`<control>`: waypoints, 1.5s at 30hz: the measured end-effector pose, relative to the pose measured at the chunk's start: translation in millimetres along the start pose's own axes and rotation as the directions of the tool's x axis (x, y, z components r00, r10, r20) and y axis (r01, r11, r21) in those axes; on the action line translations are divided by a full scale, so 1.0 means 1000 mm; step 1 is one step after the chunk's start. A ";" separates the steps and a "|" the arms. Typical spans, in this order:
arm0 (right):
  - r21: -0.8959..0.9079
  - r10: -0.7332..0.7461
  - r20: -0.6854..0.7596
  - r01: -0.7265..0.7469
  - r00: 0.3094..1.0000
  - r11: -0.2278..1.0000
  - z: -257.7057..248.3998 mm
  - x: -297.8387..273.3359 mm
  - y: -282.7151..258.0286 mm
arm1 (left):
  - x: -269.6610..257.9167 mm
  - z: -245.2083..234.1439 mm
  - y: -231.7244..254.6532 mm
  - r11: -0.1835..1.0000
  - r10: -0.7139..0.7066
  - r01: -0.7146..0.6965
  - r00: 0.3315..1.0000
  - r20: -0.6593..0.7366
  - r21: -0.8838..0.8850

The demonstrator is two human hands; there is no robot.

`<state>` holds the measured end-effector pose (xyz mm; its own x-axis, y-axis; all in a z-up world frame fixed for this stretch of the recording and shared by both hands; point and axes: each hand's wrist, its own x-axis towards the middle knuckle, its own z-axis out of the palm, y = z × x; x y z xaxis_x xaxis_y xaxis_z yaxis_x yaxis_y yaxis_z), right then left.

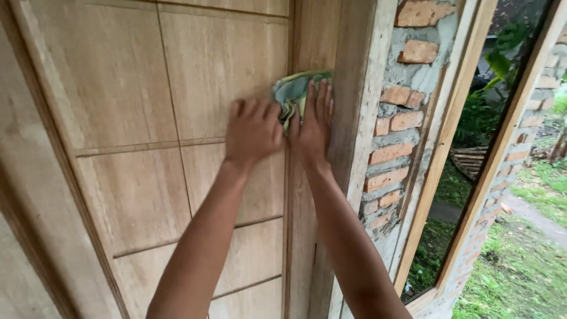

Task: Sanding the wooden panels of a double door to prepare it for finishing.

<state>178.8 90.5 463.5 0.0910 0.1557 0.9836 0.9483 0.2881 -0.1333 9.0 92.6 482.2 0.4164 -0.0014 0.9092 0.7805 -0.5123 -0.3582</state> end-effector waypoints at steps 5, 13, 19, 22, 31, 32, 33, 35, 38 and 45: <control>-0.031 -0.101 -0.015 0.100 0.995 0.994 0.007 -0.021 0.014 | -0.006 -0.007 -0.006 0.998 -0.052 0.048 0.988 -0.142 -0.031; -0.030 -0.132 -0.010 0.132 0.991 0.991 -0.013 0.044 -0.009 | -0.010 -0.005 -0.009 0.999 -0.026 0.022 0.987 -0.159 -0.023; -0.125 -0.166 -0.037 0.160 0.985 0.979 -0.014 0.054 -0.006 | -0.006 -0.010 -0.009 1.000 0.002 -0.002 0.988 -0.152 0.002; -0.154 -0.170 -0.014 0.166 0.985 0.974 -0.015 0.070 -0.005 | -0.007 -0.008 -0.008 1.000 0.007 -0.007 0.991 -0.135 0.000; -0.144 -0.177 0.002 0.175 0.984 0.974 -0.017 0.060 -0.005 | -0.006 -0.011 -0.007 1.000 -0.023 0.026 0.990 -0.138 0.018; -0.142 -0.175 0.014 0.175 0.984 0.974 -0.018 0.063 -0.004 | -0.007 -0.010 -0.006 0.999 -0.012 0.017 0.990 -0.137 0.036; -0.140 -0.173 0.026 0.175 0.985 0.975 -0.019 0.066 -0.003 | -0.007 -0.008 -0.006 0.999 -0.001 0.008 0.991 -0.136 0.053; -0.140 -0.179 0.027 0.181 0.984 0.973 -0.022 0.071 -0.005 | -0.007 -0.008 -0.006 0.999 -0.007 0.012 0.990 -0.139 0.038; -0.150 -0.203 0.017 0.203 0.979 0.968 -0.020 0.071 -0.003 | -0.007 -0.008 -0.006 1.000 -0.007 0.010 0.991 -0.137 0.026; -0.093 -0.118 -0.032 0.115 0.992 0.989 -0.020 0.072 -0.011 | -0.005 -0.010 -0.006 0.998 0.013 -0.005 0.989 -0.144 0.056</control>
<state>181.2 79.6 537.9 -0.0121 0.0901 0.9959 0.9765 0.2154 -0.0076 -2.5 87.3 481.5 0.3550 -0.1321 0.9255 0.8033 -0.4633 -0.3743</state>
